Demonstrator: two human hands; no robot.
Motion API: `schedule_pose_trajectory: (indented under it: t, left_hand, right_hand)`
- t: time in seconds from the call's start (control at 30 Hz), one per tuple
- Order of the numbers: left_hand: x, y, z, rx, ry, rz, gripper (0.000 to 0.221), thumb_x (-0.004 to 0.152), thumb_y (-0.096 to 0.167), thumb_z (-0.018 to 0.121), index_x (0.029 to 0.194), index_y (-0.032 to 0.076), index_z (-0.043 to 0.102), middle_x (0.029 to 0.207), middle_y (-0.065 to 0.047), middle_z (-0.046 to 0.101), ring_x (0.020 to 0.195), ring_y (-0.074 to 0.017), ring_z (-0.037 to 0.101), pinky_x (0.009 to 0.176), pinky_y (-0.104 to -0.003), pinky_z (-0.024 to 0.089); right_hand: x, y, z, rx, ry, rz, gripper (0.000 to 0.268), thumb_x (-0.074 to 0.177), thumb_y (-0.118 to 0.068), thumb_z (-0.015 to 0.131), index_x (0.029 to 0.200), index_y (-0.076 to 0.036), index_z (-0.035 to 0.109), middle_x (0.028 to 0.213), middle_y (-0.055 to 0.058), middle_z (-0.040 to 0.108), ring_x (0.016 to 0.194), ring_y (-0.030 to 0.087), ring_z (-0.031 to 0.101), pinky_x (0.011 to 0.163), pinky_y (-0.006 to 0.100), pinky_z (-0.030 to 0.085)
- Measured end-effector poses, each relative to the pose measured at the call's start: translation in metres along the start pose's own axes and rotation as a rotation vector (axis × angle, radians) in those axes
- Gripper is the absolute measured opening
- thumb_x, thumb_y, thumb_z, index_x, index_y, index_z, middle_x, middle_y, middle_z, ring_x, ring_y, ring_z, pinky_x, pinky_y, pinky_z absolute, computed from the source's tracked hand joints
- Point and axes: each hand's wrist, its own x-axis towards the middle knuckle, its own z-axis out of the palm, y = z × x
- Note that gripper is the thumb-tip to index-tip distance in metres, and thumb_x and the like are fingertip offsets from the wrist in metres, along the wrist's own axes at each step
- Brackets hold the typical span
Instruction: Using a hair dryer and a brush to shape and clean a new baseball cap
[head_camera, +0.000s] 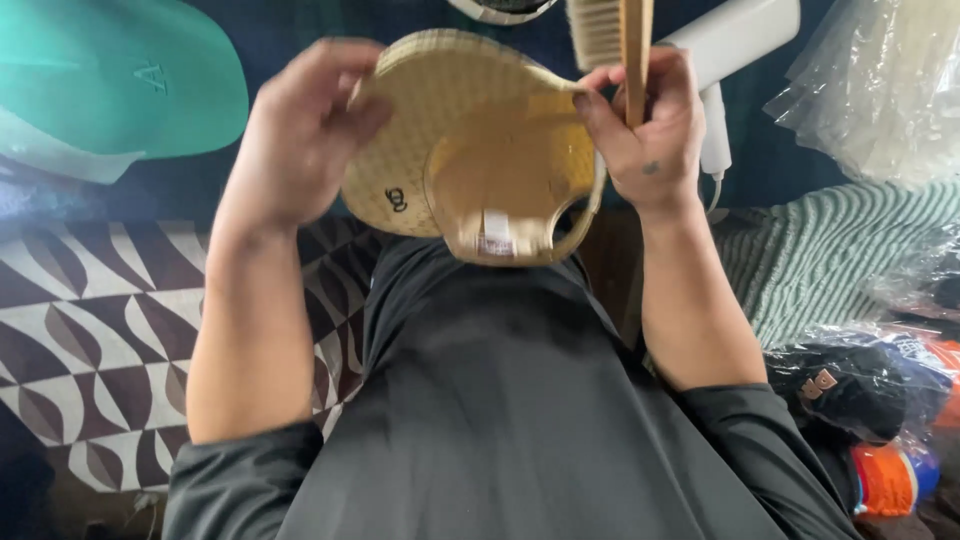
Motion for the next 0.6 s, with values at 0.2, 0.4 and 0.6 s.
schedule_pose_trajectory:
  t: [0.2,0.4,0.6]
  left_hand:
    - [-0.080,-0.070,0.027,-0.476,0.210,0.084,0.016,0.110,0.001,0.057,0.121,0.010,0.051,0.127,-0.012,0.068,0.123,-0.0263,0.067,0.104,-0.036,0.056]
    - [-0.080,-0.151,0.057,-1.176,0.517,-0.028,0.019,0.100,0.004,0.063,0.113,0.018,0.062,0.123,-0.011,0.072,0.119,-0.0302,0.070,0.106,-0.046,0.057]
    - [-0.063,-0.179,0.087,-1.377,0.546,-0.102,0.016,0.098,0.008,0.067,0.108,0.020,0.064,0.120,-0.008,0.073,0.116,-0.0306,0.070,0.106,-0.052,0.057]
  right_hand:
    - [-0.037,0.027,-0.031,0.081,0.222,0.295,0.032,0.101,-0.016,0.072,0.099,-0.015,0.040,0.094,0.007,0.062,0.067,0.013,0.058,0.048,0.024,0.045]
    - [-0.079,0.056,0.009,0.728,0.207,0.325,0.029,0.095,-0.022,0.077,0.097,-0.015,0.049,0.116,0.018,0.068,0.089,0.020,0.072,0.039,0.020,0.045]
    - [-0.081,0.054,0.017,0.787,0.039,0.234,0.050,0.077,-0.002,0.089,0.092,-0.013,0.043,0.136,0.022,0.055,0.108,0.025,0.068,0.052,0.015,0.052]
